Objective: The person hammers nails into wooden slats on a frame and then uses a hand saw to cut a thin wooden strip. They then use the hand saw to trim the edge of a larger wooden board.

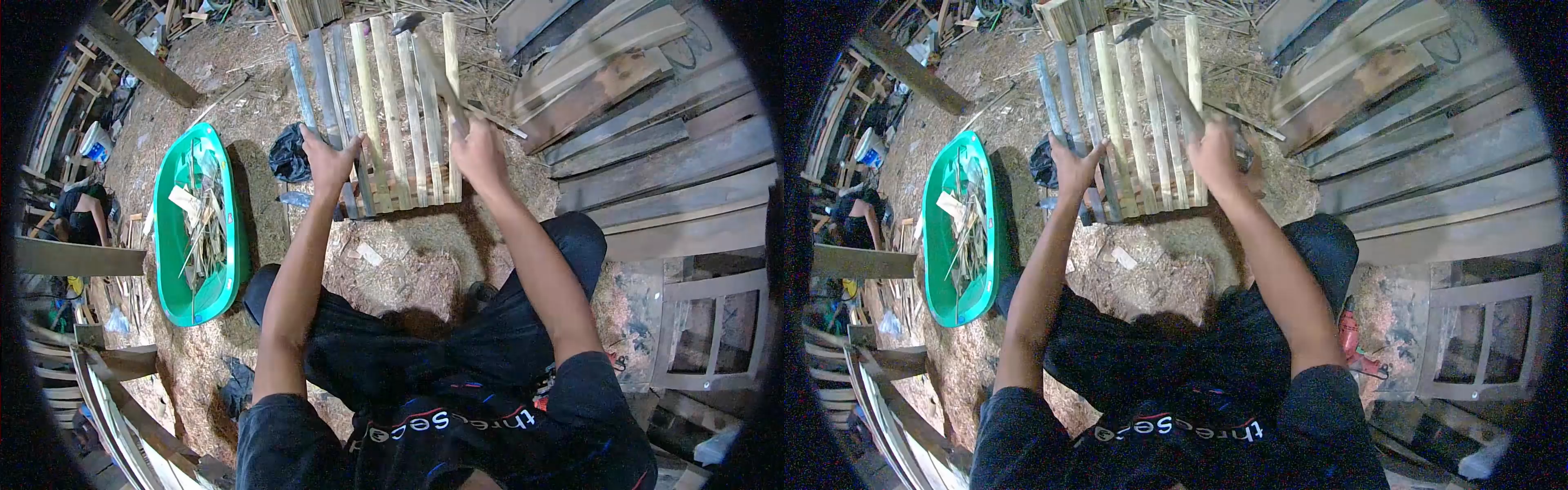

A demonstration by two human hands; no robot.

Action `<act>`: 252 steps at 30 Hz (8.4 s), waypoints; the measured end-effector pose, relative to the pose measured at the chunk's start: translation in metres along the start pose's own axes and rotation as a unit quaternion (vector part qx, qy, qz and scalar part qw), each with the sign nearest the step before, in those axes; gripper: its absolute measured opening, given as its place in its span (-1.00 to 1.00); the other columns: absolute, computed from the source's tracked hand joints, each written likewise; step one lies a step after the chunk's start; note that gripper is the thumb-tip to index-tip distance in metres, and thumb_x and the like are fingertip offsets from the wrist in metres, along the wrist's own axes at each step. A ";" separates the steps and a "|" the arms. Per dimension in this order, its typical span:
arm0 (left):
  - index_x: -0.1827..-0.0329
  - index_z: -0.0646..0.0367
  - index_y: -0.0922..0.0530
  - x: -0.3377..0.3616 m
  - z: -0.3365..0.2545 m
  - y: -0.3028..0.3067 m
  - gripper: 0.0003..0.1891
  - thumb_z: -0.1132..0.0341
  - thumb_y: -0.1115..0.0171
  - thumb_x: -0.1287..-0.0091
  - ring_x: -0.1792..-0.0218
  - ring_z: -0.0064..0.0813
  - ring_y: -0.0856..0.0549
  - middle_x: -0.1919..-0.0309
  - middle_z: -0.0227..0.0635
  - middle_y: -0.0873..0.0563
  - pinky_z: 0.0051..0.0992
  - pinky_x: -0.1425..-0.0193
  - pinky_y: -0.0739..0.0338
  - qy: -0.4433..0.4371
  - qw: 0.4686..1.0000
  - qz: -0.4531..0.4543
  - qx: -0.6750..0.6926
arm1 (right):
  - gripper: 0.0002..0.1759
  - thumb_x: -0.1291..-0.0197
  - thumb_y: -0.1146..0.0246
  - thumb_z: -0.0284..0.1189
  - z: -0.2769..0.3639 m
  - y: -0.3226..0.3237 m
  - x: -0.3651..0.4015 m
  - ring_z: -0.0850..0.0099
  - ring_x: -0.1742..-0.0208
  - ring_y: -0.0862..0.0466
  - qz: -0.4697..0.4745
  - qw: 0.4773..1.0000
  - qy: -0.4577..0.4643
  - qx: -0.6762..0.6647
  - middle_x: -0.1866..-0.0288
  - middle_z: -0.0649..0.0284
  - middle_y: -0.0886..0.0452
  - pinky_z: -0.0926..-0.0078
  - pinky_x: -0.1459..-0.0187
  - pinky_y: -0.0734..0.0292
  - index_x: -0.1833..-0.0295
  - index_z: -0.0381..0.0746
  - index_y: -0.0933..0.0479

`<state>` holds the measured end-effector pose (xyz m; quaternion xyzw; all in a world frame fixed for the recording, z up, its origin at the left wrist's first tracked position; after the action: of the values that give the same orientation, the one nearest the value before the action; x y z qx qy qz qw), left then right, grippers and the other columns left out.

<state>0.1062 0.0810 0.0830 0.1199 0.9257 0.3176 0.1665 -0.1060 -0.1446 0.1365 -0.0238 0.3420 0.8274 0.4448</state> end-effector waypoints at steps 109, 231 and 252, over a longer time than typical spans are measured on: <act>0.21 0.36 -0.72 0.034 0.040 -0.002 -0.55 0.04 -0.47 -0.24 0.41 -0.44 -0.74 0.42 -0.15 -0.79 -0.37 0.19 -0.61 0.126 0.976 -0.009 0.179 | -0.66 -0.50 -0.14 -0.30 -0.115 -0.085 0.007 0.49 0.36 -0.69 0.015 0.946 -0.235 -0.222 0.31 0.28 -0.68 0.49 0.40 -0.67 -0.23 -0.27 -0.45; 0.23 0.25 -0.61 -0.063 -0.052 -0.084 -0.73 0.18 -0.27 -0.48 0.48 -0.75 -0.42 0.50 -0.56 -0.55 -0.63 0.39 -0.30 0.049 0.982 -0.050 0.174 | -0.64 -0.52 -0.11 -0.21 -0.121 -0.290 -0.019 0.37 -0.06 -0.67 0.040 0.541 -0.460 -0.703 -0.11 0.15 -0.63 0.24 -0.07 -0.67 -0.21 -0.21 -0.52; -0.55 0.15 -0.23 -0.123 -0.002 -0.173 -0.27 0.15 -0.24 -0.34 -0.51 -0.10 -0.27 -0.47 -0.15 -0.37 -0.01 -0.58 -0.03 -0.266 0.934 0.058 -0.230 | -0.68 -0.19 -0.27 -0.30 -0.223 -0.234 -0.015 -0.15 0.16 -0.70 0.047 0.947 -0.312 -0.053 0.31 -0.18 -0.68 -0.01 0.09 -0.54 0.25 -0.40 -0.61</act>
<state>0.1981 -0.0936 0.0042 0.2116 0.7405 0.4874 0.4115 0.0200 -0.1997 -0.1567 0.2286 0.1427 0.8301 0.4882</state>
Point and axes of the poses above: each hand's wrist, its own x-axis away from the middle knuckle, its own y-axis out of the back of the hand, z = x × y, the point moved 9 cm from there along -x, towards the middle knuckle
